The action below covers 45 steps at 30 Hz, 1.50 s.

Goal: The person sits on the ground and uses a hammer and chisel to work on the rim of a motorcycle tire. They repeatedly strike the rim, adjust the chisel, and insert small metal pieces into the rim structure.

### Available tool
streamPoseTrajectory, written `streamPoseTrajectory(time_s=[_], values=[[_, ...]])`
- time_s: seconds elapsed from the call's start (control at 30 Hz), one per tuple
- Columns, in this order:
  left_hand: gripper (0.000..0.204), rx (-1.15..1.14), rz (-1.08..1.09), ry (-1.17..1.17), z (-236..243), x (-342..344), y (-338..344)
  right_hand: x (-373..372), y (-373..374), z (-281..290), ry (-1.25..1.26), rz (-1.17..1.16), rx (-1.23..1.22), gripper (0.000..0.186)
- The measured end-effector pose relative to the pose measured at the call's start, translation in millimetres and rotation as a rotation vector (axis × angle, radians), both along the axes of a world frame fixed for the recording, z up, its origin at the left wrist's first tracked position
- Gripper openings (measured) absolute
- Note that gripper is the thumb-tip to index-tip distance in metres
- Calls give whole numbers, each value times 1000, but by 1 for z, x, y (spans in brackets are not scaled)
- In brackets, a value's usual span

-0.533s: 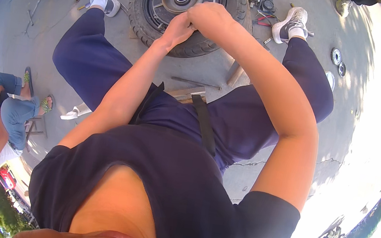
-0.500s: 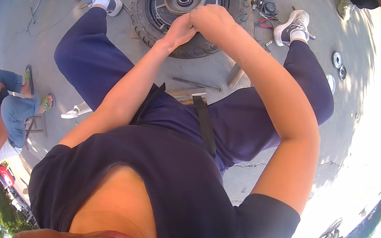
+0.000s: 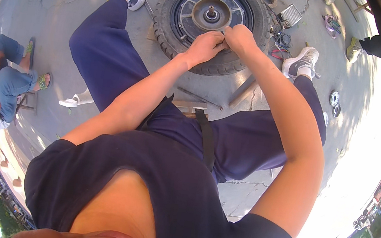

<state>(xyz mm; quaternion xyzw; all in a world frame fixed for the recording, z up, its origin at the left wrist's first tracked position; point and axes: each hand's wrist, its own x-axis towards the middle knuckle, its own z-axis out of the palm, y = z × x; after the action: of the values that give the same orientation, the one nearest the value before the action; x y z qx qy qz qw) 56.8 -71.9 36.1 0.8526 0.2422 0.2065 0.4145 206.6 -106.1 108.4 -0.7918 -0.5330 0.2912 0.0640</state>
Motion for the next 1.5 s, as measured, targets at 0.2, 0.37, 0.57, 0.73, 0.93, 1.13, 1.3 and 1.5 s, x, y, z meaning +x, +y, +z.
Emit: streamPoseTrajectory(time_s=[0.2, 0.37, 0.57, 0.73, 0.93, 1.13, 1.3, 1.5], values=[[15, 46, 41, -96, -7, -1, -2, -2, -18, 25, -611, 808, 436, 6], [17, 2, 80, -42, -13, -1, -3, -11, -6, 40, -758, 1018, 426, 8], [15, 18, 123, -84, -13, -5, -7, -7, 0, 38, -716, 1154, 349, 8], [15, 25, 144, -184, -21, 0, -12, -2, 2, 40, -641, 1207, 296, 6], [13, 34, 182, -186, -20, -2, -15, -14, -11, 32, -464, 825, 92, 6], [13, 31, 169, -250, -21, -1, -17, -24, 1, 24, 243, -224, -347, 27], [10, 31, 189, -240, -27, 1, -18, -36, -9, 35, 163, -106, -220, 30], [16, -21, 170, -225, -21, -2, -18, -22, -20, 41, -467, 905, 244, 18]])
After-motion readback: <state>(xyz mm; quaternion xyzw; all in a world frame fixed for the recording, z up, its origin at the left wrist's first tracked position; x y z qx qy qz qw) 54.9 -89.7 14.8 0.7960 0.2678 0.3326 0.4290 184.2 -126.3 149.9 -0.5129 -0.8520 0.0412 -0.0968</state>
